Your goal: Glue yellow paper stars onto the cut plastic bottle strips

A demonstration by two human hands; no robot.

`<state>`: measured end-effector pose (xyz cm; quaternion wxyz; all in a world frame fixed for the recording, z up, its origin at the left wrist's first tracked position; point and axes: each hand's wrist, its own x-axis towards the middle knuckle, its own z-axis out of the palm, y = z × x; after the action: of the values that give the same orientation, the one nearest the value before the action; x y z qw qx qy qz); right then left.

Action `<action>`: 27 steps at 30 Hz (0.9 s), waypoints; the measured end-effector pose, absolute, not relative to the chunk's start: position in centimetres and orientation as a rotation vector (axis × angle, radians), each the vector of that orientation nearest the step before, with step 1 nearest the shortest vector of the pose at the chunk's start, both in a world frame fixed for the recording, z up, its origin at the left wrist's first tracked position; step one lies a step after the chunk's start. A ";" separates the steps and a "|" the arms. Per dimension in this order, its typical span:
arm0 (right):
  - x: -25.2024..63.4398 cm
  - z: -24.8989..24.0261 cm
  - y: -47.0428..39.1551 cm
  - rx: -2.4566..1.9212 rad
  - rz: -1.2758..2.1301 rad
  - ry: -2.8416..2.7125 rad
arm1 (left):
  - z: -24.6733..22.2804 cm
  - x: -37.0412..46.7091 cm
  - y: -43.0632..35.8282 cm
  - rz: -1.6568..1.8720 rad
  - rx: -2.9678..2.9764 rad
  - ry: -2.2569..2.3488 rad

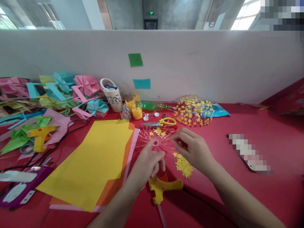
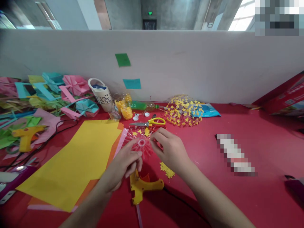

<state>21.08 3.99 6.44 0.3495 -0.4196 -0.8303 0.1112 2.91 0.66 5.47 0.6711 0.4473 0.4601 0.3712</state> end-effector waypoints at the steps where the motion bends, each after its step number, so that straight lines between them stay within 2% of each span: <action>1: 21.0 6.3 4.2 -1.095 0.309 -2.151 | 5.5 3.1 0.6 0.834 0.981 1.014; 20: 20.2 5.5 7.1 -1.223 1.134 -1.865 | 4.5 3.8 1.1 0.843 0.836 0.877; 27: 19.5 4.7 7.8 -1.239 1.224 -1.815 | 4.3 3.9 1.0 0.830 0.821 0.886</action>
<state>19.50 7.79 4.73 0.3081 -0.4686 -0.6865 0.4629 3.91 0.97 4.34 0.7433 0.3748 0.4045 0.3786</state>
